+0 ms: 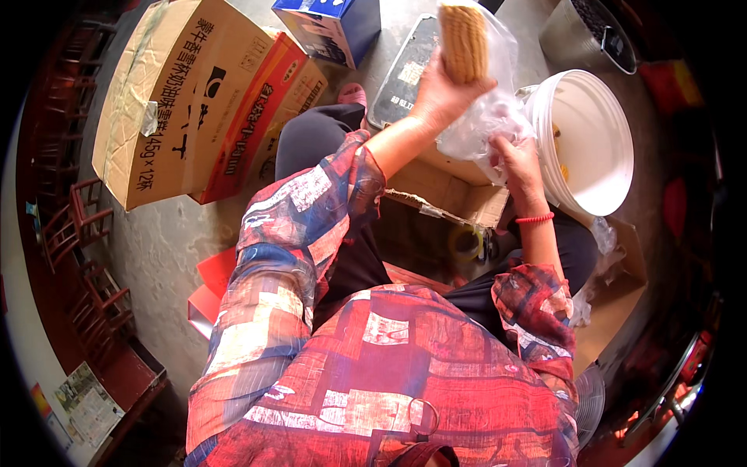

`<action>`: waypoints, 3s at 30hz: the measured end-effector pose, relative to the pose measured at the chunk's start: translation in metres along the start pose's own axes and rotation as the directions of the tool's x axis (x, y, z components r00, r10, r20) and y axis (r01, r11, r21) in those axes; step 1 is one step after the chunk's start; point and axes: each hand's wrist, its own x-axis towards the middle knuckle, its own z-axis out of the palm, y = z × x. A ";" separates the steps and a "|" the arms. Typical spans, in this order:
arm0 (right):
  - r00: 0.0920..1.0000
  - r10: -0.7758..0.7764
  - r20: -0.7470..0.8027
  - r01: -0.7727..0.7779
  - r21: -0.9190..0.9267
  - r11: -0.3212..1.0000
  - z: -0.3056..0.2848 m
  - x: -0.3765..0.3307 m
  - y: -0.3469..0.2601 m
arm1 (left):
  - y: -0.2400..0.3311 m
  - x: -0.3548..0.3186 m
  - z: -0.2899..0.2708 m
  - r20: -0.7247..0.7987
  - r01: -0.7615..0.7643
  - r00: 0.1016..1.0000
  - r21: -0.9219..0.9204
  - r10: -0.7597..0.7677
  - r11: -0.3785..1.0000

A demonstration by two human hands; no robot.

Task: The person prepares a shipping box, then places ears of corn into individual plastic bags and puts them inside the box.

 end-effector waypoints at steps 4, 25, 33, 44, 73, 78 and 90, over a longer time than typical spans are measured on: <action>0.991 0.061 0.118 -0.030 -0.252 0.967 -0.021 0.001 0.000 | 0.010 0.018 -0.023 -0.070 0.030 0.996 -0.326 -0.055 0.945; 0.868 0.128 0.480 0.237 -0.626 0.742 0.002 -0.030 0.027 | -0.025 0.006 -0.022 0.162 0.384 0.922 -0.483 -0.351 0.787; 0.946 0.105 0.307 0.144 -0.687 0.712 -0.028 -0.033 -0.010 | -0.060 0.006 -0.071 0.136 0.513 0.843 0.090 -0.521 0.854; 0.911 -0.004 0.413 0.359 -0.786 0.502 -0.039 -0.046 -0.005 | -0.059 0.019 -0.065 0.036 0.541 0.806 0.360 -0.591 0.760; 0.959 -0.029 0.282 0.253 -0.808 0.532 -0.048 -0.058 0.018 | -0.224 0.108 -0.048 0.251 -0.242 0.962 0.966 -0.107 0.091; 0.957 -0.071 0.283 0.277 -0.807 0.521 -0.047 -0.059 0.022 | -0.220 0.102 -0.052 0.262 -0.270 0.941 0.963 -0.214 -0.008; 0.943 -0.053 0.330 0.317 -0.834 0.451 -0.048 -0.059 0.027 | -0.119 0.124 -0.051 0.178 -0.197 0.907 0.980 -0.382 -0.009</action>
